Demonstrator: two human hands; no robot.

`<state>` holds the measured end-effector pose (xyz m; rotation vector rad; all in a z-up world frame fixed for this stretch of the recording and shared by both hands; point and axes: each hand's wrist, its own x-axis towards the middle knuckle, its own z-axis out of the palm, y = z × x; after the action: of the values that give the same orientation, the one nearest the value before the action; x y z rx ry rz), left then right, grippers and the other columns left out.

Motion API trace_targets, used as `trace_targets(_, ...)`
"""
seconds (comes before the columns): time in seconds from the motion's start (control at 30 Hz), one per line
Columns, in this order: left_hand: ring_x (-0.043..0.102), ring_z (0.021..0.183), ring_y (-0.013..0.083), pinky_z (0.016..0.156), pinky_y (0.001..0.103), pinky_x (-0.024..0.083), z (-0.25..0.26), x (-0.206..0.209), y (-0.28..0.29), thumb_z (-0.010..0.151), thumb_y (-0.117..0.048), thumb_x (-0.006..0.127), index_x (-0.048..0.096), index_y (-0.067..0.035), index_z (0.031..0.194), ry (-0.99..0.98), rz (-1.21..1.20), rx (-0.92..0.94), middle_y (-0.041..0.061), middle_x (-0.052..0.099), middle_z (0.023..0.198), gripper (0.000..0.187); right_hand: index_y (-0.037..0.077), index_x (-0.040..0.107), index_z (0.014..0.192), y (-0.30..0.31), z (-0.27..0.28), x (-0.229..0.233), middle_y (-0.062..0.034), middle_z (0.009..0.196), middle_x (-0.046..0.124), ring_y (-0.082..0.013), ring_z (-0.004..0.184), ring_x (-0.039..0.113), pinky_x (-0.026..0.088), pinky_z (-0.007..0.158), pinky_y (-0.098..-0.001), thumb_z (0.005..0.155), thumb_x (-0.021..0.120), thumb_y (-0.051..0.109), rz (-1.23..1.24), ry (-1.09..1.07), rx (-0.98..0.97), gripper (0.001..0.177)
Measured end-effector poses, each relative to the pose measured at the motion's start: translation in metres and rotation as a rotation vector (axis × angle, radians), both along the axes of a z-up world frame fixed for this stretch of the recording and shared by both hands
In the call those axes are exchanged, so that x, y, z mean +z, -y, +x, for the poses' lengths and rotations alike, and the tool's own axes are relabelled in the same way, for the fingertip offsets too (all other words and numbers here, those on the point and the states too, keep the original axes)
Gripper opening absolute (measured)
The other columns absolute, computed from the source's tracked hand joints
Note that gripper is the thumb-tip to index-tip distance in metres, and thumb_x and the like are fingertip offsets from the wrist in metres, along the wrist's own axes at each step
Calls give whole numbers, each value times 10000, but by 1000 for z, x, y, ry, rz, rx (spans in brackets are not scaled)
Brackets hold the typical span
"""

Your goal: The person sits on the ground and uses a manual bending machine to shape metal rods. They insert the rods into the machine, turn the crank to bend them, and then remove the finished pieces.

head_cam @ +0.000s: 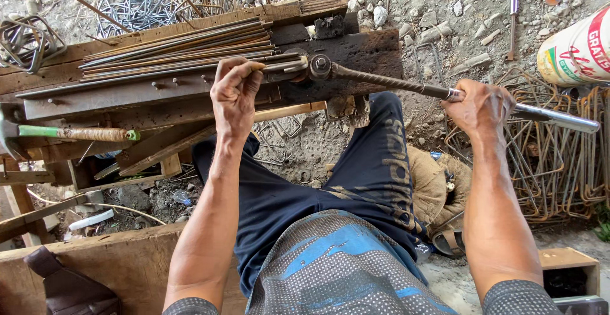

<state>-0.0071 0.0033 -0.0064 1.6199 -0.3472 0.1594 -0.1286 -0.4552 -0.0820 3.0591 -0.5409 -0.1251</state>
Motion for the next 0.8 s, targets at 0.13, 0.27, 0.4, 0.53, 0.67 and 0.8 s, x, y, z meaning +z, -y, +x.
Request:
trace_targets(0.13,606,992,147,837,204,578,-10,-4,-5,960,-13,691,721,-79,1081,100,174,-28,55,552,1126,141,278,624,813,2,1,1,42,686,638,-193,673,589,402,764,-374,958,700,551,5,-24,11,318)
trace_targets(0.27,577,1066,214,868,292,618,-20,-19,-20,940,-26,704,726,-73,1046,200,402,-150,110,540,1189,118,261,624,804,1,4,6,26,704,667,-198,668,606,394,762,-370,938,719,478,17,-7,28,273)
trace_targets(0.4,567,1194,262,1013,350,498,-25,-19,-17,956,-45,685,733,-16,1011,205,473,-166,106,570,1161,79,245,626,826,15,7,-9,52,669,627,-151,632,559,400,749,-346,944,761,583,-21,1,51,383)
trace_targets(0.53,573,1199,247,1008,329,499,-25,-19,-21,959,-40,686,725,-45,1026,199,528,-180,107,557,1194,78,255,624,822,15,9,-9,49,688,642,-170,673,579,393,752,-351,916,764,550,-9,-10,53,340)
trace_targets(0.67,571,1179,243,989,330,497,-24,-21,-22,962,-38,683,724,-41,1028,210,541,-183,111,550,1192,78,237,483,728,-18,-7,21,63,566,465,-130,533,435,334,624,-286,1089,607,511,-31,-67,22,470)
trace_targets(0.8,587,1210,390,1034,490,469,-22,-34,-21,980,-171,664,724,-129,1020,224,486,-113,126,594,1145,83,117,576,738,-50,-38,41,-25,546,524,-266,574,606,455,693,-364,966,683,284,161,36,-30,302)
